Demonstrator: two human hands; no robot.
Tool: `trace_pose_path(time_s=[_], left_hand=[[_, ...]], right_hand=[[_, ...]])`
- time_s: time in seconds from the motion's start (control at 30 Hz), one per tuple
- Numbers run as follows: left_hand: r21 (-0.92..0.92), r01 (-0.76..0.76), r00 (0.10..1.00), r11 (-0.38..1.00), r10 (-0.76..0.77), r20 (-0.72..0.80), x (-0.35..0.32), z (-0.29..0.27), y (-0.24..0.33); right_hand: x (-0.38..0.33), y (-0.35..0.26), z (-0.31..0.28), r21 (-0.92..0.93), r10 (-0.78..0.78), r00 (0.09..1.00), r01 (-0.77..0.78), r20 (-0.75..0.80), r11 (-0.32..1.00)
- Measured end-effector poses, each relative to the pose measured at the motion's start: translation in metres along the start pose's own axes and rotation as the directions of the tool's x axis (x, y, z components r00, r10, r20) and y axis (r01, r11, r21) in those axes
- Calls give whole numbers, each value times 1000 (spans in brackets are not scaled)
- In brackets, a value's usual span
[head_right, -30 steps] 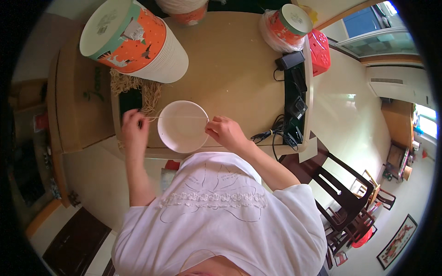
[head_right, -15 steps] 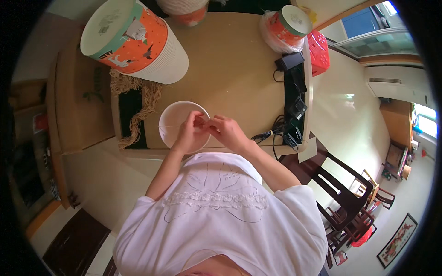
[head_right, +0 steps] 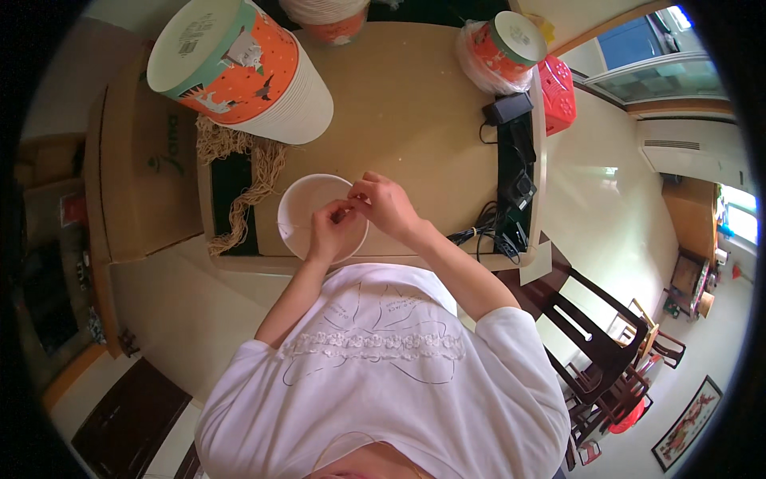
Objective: Manually attaching strings to paper buckets for packaging.
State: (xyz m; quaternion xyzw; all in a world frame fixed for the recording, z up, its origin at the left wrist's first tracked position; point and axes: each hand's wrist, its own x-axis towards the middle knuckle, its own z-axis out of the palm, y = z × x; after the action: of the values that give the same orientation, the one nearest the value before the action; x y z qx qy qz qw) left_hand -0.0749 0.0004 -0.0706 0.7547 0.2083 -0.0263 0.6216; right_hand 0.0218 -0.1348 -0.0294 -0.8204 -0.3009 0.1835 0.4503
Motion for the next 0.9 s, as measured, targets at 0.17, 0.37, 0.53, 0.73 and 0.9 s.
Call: trace_pose_path(time_s=[0.17,0.37,0.53,0.73,0.9], left_hand=[[-46,24,997,999,-28,-70,-3,9,15],[29,-38,994,999,41,-99,-3,8,5],[7,-57,993,998,58,-102,-5,6,16],[-262,223,974,939,-224,27,-1,-3,5],[-440,512,858,738,-457,233,1,-5,3]], right_hand=[[1,-7,-2,40,62,998,-61,-10,997],[-7,5,-2,44,30,999,-29,-35,999],[-14,5,-8,-43,-108,994,107,-12,993],[-17,-3,-12,-105,-133,990,136,41,985],[-19,-7,-11,-75,-97,994,100,47,992]])
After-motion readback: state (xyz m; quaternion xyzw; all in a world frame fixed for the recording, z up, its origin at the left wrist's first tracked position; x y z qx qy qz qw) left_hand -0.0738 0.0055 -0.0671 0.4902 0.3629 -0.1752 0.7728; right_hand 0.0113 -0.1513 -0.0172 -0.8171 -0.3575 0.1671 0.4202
